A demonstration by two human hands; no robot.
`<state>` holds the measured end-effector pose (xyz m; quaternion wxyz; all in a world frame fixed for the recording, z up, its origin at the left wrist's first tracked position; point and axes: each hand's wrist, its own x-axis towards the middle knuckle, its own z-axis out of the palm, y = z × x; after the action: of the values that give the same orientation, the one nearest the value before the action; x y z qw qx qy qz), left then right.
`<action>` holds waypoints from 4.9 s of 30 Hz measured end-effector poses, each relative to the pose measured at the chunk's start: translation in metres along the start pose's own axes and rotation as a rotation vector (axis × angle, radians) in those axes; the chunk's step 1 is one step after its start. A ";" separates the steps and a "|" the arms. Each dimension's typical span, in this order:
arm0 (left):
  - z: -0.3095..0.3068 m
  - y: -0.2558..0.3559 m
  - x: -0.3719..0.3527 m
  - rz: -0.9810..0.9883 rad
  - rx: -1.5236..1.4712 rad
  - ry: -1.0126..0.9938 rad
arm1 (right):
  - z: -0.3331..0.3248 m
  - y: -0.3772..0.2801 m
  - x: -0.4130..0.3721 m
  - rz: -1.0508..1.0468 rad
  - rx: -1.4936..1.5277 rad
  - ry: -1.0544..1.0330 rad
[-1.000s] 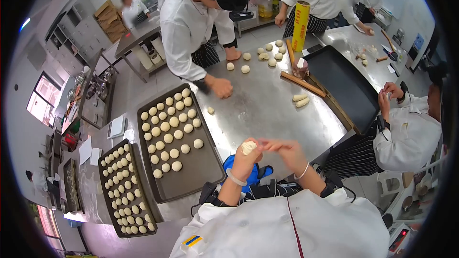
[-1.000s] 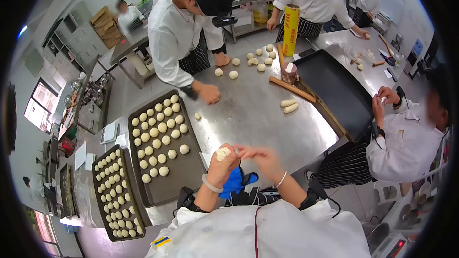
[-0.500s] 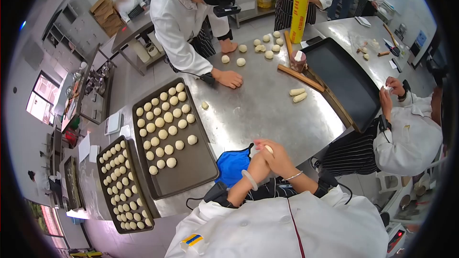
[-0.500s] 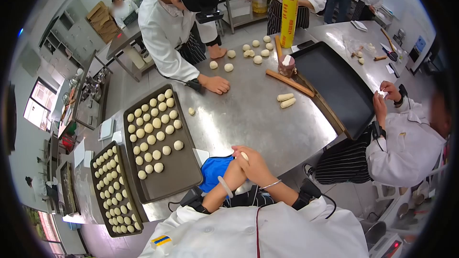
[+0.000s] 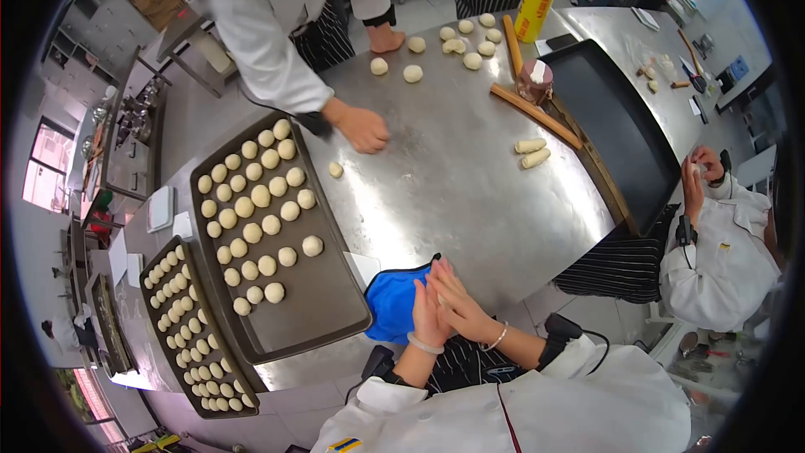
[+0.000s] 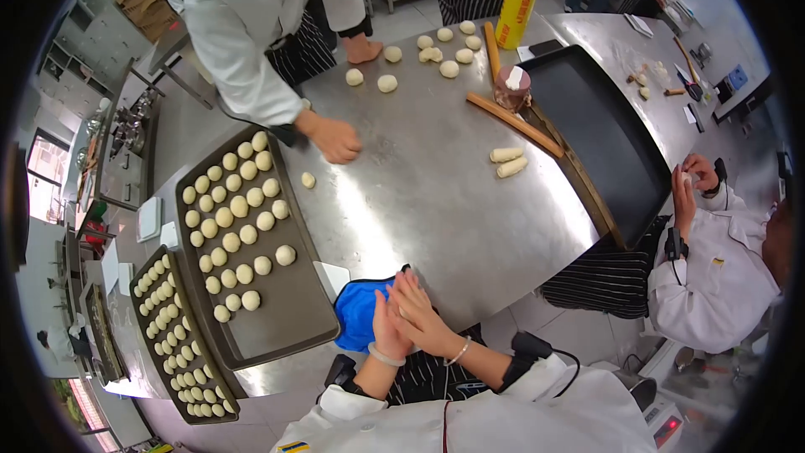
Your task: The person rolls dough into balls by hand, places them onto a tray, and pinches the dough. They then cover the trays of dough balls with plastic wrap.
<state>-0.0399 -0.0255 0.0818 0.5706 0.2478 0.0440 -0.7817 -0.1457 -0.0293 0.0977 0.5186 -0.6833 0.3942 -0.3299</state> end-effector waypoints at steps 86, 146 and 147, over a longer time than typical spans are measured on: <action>-0.081 0.029 0.034 0.863 2.209 -0.087 | -0.032 0.149 0.090 -0.084 -0.892 0.277; 0.188 0.081 -0.036 0.568 1.747 -0.619 | -0.074 -0.086 0.019 0.090 0.666 0.623; 0.158 0.074 -0.024 0.701 1.992 -0.628 | -0.064 -0.110 0.023 -0.150 0.484 0.797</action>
<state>-0.0201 -0.0854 0.2462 0.2912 0.3859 -0.8260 -0.2898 -0.1685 -0.0616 0.2211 0.4460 -0.3895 0.4239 -0.6853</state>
